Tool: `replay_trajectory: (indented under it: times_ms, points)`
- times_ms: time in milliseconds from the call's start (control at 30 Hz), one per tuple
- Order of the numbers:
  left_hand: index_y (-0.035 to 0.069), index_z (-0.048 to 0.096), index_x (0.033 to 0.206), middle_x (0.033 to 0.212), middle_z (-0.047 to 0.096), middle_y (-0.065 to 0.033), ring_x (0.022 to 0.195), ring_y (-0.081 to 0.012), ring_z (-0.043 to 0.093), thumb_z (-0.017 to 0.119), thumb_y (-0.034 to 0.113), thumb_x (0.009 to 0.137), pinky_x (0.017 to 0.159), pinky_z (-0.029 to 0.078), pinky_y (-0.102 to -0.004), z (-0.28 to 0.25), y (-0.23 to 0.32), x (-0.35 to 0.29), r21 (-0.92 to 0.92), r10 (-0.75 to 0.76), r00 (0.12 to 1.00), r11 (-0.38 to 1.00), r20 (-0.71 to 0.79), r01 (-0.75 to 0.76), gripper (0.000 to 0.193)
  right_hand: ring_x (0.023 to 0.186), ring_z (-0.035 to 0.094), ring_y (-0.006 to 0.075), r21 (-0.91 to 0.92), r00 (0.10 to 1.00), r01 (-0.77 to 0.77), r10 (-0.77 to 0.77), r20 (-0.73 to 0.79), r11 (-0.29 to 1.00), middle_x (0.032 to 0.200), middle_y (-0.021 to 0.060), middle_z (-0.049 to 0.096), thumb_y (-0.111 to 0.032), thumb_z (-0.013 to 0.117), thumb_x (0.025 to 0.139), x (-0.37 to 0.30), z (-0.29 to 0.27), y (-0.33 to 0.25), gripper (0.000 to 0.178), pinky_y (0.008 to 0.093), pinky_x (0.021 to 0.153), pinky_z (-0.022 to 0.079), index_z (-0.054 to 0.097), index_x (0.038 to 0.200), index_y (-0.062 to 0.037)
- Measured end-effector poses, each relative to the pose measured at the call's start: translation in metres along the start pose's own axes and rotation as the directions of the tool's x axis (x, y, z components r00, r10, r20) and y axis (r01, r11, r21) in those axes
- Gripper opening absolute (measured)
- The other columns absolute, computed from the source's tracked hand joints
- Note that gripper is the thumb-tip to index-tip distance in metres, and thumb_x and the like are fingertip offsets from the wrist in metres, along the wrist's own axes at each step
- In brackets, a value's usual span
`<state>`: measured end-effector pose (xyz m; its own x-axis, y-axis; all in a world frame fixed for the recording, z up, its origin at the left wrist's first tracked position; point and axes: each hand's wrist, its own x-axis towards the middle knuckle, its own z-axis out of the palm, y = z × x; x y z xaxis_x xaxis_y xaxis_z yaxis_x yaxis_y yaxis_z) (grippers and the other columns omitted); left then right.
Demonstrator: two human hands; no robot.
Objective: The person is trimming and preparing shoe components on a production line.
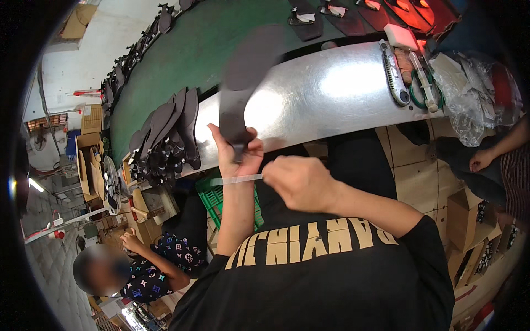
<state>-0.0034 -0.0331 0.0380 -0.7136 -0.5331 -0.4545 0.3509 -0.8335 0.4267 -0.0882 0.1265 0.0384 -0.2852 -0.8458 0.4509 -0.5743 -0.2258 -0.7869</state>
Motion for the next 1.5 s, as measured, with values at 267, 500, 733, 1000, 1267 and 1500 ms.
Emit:
replay_trajectory:
  times_ms: [267,500,733,1000,1267,1500]
  points:
    - [0.013,0.053,0.07,0.066,0.053,-0.0027,0.062,-0.0225,0.053,0.055,0.042,0.092,0.069,0.047,-0.0398,-0.012,-0.028,0.014,-0.079,-0.019,0.993,0.997,-0.12,0.009,0.036,0.068,0.061,0.0335,-0.026,0.969,-0.223,0.219,-0.117,0.974,0.076,0.0149,0.059,-0.002,0.059,0.087,0.005,0.005,0.023,0.002,0.0375,0.058,0.047,0.057,0.087,-0.0016]
    - [0.017,0.033,0.061,0.057,0.031,0.002,0.052,-0.0183,0.037,0.047,0.065,0.09,0.06,0.04,-0.0353,-0.014,-0.022,0.024,0.031,0.055,0.99,0.998,-0.128,-0.051,0.058,0.066,0.059,0.0338,-0.022,0.983,-0.172,0.17,-0.073,0.985,0.074,0.0134,0.059,-0.003,0.06,0.085,-0.002,0.01,0.015,0.003,0.0389,0.057,0.047,0.057,0.087,-0.0025]
    - [0.007,0.052,0.071,0.06,0.051,-0.0086,0.058,-0.0268,0.054,0.033,0.079,0.084,0.058,0.048,-0.0366,-0.004,-0.007,0.031,0.149,0.059,0.982,0.988,-0.178,-0.033,0.075,0.063,0.061,0.0256,0.009,0.998,-0.058,0.058,0.006,0.998,0.076,0.0093,0.06,-0.007,0.069,0.079,0.006,-0.003,-0.003,0.017,0.0349,0.055,0.049,0.061,0.094,-0.0051]
    - [0.003,0.053,0.115,0.102,0.063,-0.0124,0.095,-0.0239,0.061,0.033,0.053,0.098,0.088,0.049,-0.036,0.013,-0.023,0.007,0.104,-0.047,0.998,0.994,0.04,0.042,0.056,0.064,0.06,0.0222,0.05,0.994,0.016,-0.011,-0.109,0.999,0.081,0.0087,0.061,0.0,0.068,0.078,0.038,-0.007,0.02,0.032,0.0303,0.057,0.048,0.066,0.109,-0.0058]
    - [-0.002,0.054,0.107,0.097,0.065,-0.0144,0.082,-0.0227,0.065,0.046,0.025,0.096,0.074,0.054,-0.0346,0.012,-0.032,0.003,0.266,0.105,0.992,0.956,0.069,-0.119,0.03,0.067,0.061,0.0279,-0.024,0.997,0.073,-0.074,-0.035,0.997,0.084,0.0119,0.061,-0.001,0.068,0.079,0.043,-0.009,0.007,0.027,0.035,0.058,0.049,0.062,0.105,-0.0047]
    - [-0.002,0.06,0.092,0.082,0.068,-0.0144,0.071,-0.0199,0.066,0.053,0.017,0.088,0.066,0.055,-0.0311,0.04,0.105,-0.006,0.694,0.51,0.78,0.41,0.364,-0.592,0.02,0.068,0.055,0.0234,0.2,0.992,-0.125,0.129,-0.01,0.972,0.092,0.0133,0.053,0.009,0.058,0.079,0.065,-0.009,-0.023,0.036,0.0308,0.061,0.047,0.062,0.112,-0.0041]
